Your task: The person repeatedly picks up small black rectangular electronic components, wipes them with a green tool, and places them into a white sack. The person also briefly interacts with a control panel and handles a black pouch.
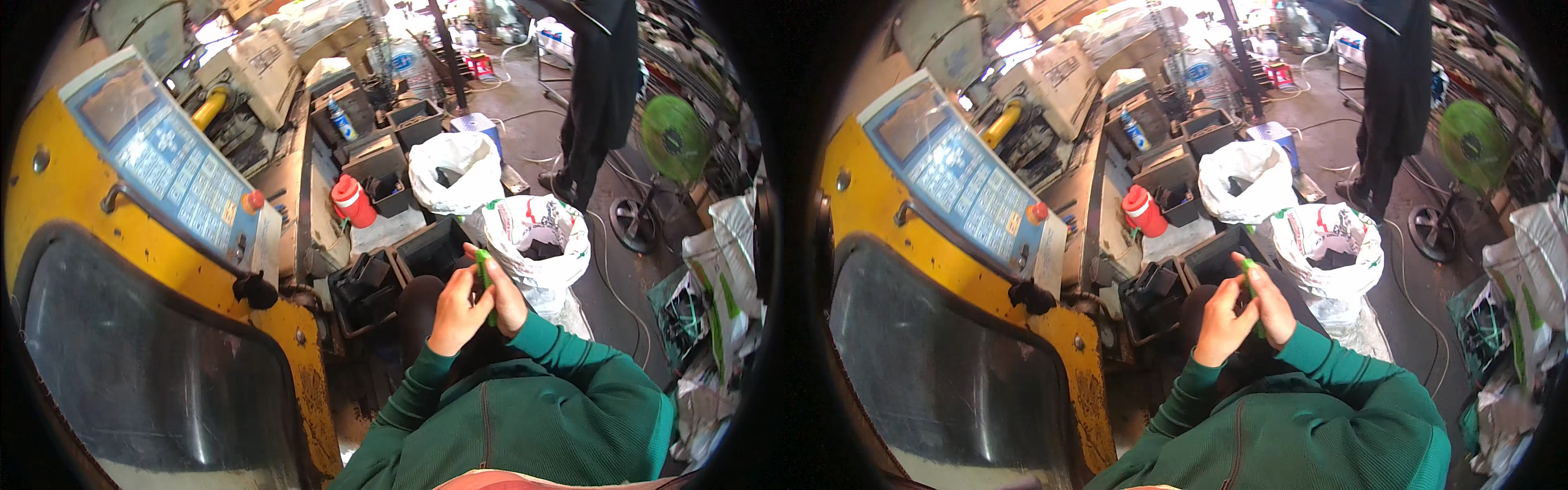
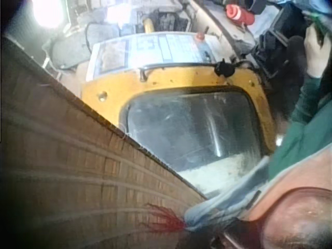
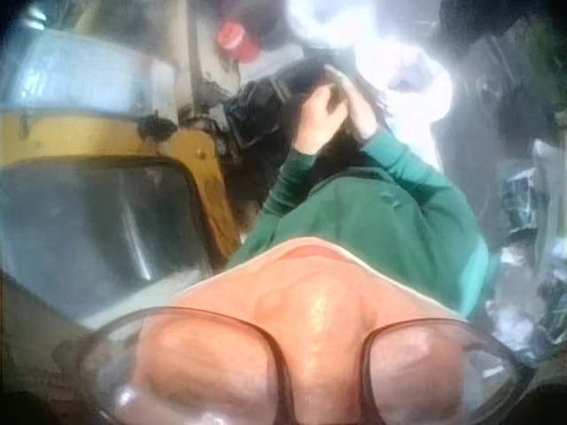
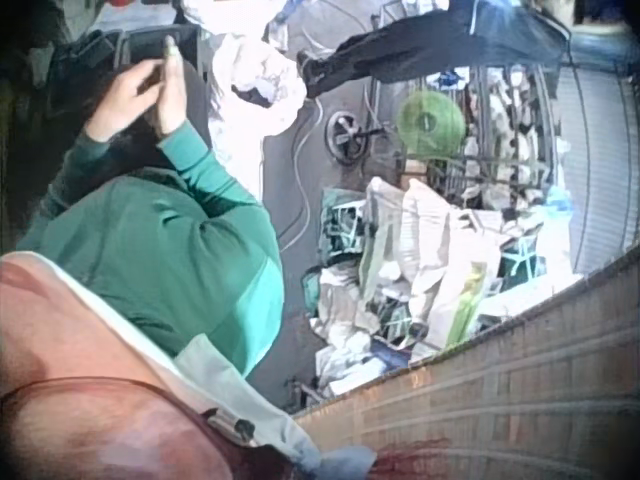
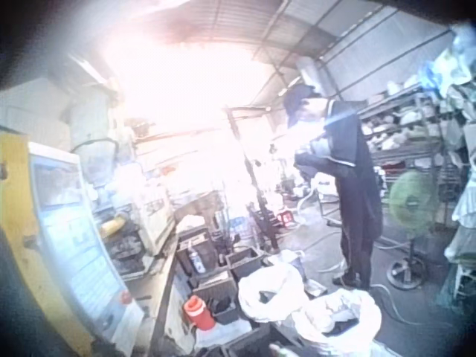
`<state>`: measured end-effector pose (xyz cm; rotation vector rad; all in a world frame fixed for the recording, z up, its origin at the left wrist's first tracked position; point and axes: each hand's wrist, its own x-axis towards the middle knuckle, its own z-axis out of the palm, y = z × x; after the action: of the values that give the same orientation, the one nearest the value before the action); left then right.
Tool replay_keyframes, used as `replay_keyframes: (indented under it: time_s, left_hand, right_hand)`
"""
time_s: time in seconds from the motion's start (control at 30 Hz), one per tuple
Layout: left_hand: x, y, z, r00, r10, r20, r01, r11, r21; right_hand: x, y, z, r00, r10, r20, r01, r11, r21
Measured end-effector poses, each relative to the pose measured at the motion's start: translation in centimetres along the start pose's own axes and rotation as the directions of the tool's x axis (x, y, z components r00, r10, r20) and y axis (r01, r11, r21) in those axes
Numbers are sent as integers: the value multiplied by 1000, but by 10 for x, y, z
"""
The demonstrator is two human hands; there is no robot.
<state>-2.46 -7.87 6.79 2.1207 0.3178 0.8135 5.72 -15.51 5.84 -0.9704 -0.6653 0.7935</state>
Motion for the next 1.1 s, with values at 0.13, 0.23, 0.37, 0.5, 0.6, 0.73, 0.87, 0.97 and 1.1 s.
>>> replay_keyframes:
  time_s: [0.13,0.23,0.37,0.5,0.6,0.73,0.87,0.97,1.1]
  left_hand:
    - [-11,-26,-16,980,-190,-52,155,908,-390]
    - [-20,-49,-64,918,-363,-163,181,746,-640]
    - [-32,-78,-61,816,-562,135,578,793,-193]
    - [-66,-81,-23,787,-519,334,524,848,82]
    - [-70,-74,-29,761,-508,404,552,834,7]
    - [-57,-53,-46,690,-461,558,586,808,-58]
    - [-55,-40,-52,797,-129,590,266,952,-152]
    - [-52,-25,-31,776,106,621,-75,994,-76]
    - [-47,-9,-25,773,173,611,-249,968,40]
  right_hand:
    - [-1,8,-4,959,-140,247,229,895,-383]
    - [0,5,-33,957,-71,282,256,666,-701]
    - [-18,79,-84,972,85,219,166,412,-896]
    - [-34,71,-79,942,230,246,136,409,-903]
    - [-42,63,-81,897,254,362,198,500,-843]
    - [-49,43,-74,932,104,347,235,554,-798]
    - [-40,27,-85,984,34,173,132,508,-851]
    - [-39,33,-102,968,211,133,55,337,-940]
    - [-26,33,-104,806,582,110,29,147,-989]
